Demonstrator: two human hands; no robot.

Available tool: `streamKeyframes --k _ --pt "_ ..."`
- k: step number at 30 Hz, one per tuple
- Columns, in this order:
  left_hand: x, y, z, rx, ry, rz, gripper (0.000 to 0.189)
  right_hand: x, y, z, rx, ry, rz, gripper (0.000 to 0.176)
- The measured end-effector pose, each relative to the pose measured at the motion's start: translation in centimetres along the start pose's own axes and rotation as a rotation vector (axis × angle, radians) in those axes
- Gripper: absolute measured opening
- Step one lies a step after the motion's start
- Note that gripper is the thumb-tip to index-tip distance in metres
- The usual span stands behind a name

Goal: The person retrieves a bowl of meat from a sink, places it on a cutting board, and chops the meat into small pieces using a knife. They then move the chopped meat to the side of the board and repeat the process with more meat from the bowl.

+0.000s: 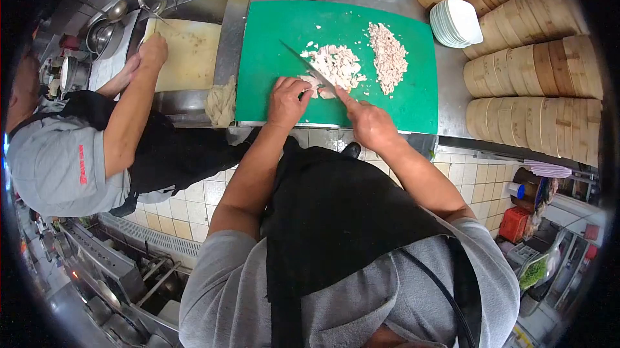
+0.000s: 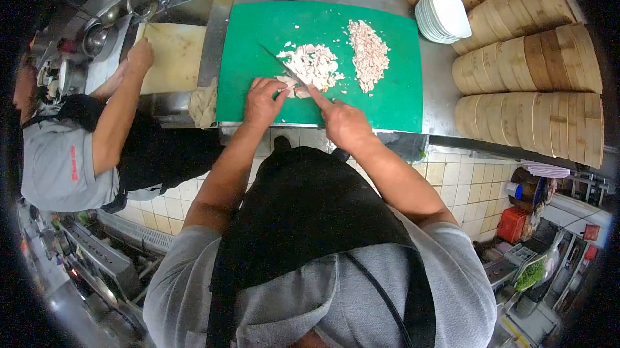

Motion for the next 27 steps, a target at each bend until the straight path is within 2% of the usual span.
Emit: streamKeyframes --k 4,6,7,9,10,12,13,15,16,18,19,20,22,25,27 --pt "0.2 -0.1 -0.4 0.007 -0.031 0.005 0.015 -0.4 0.7 -0.3 -0.008 -0.076 0.091 0.075" --pt "0.0 0.0 -0.4 -0.013 0.002 0.008 0.02 0.0 -0.1 0.1 0.047 0.127 0.008 0.072" --pt "-0.4 0.0 -0.5 -0.012 0.0 0.01 0.02 -0.2 0.0 0.1 0.044 0.125 0.008 0.072" --pt "-0.6 -0.3 -0.8 -0.014 0.02 0.029 0.043 -1.3 0.2 -0.3 0.049 -0.096 0.079 0.071" --pt "-0.5 -0.4 -0.8 -0.013 0.019 0.027 0.043 -1.2 -0.2 -0.3 0.049 -0.096 0.076 0.071" --pt "-0.4 -0.7 -1.1 -0.095 0.085 0.066 0.086 -0.4 -1.5 -0.6 0.104 -0.051 -0.012 0.071" --pt "-0.4 -1.1 -1.2 -0.089 0.089 0.065 0.086 -0.4 -2.0 -0.7 0.123 0.028 0.007 0.071" --pt "-0.1 -1.7 -0.7 -0.15 0.182 0.187 0.123 -1.6 -2.3 -0.4 0.12 0.018 0.038 0.07" --pt "-0.1 -1.9 -0.8 -0.152 0.189 0.185 0.123 -1.9 -2.1 -0.7 0.125 0.023 0.077 0.07" --pt "0.5 -2.0 0.3 -0.195 0.301 0.292 0.142 -2.4 -2.7 -1.0 0.16 -0.059 0.06 0.07" --pt "0.7 -2.1 0.9 -0.194 0.301 0.291 0.142 -2.6 -3.1 -1.3 0.193 -0.139 0.047 0.07" --pt "1.0 -2.3 1.5 -0.196 0.323 0.33 0.144 -2.6 -3.4 -1.5 0.194 -0.139 0.048 0.07" --pt "1.6 -2.8 2.8 -0.193 0.343 0.366 0.146 -2.8 -4.5 -2.1 0.347 -0.071 -0.041 0.071" --pt "2.9 -3.5 4.4 -0.21 0.377 0.357 0.143 -1.7 -5.1 -2.9 0.329 -0.093 -0.02 0.072" --pt "4.2 -3.7 4.9 -0.18 0.295 0.343 0.137 -0.8 -4.6 -2.7 0.34 -0.087 0.008 0.072"
Point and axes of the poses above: each hand's wrist, its own z-axis towards the middle knuckle, its own x-axis out of the palm, y = z × x, the point moved 2 cm from there along z, towards the middle knuckle, and after that the axes turned 11 degrees about -x, right-handed, at the moved point
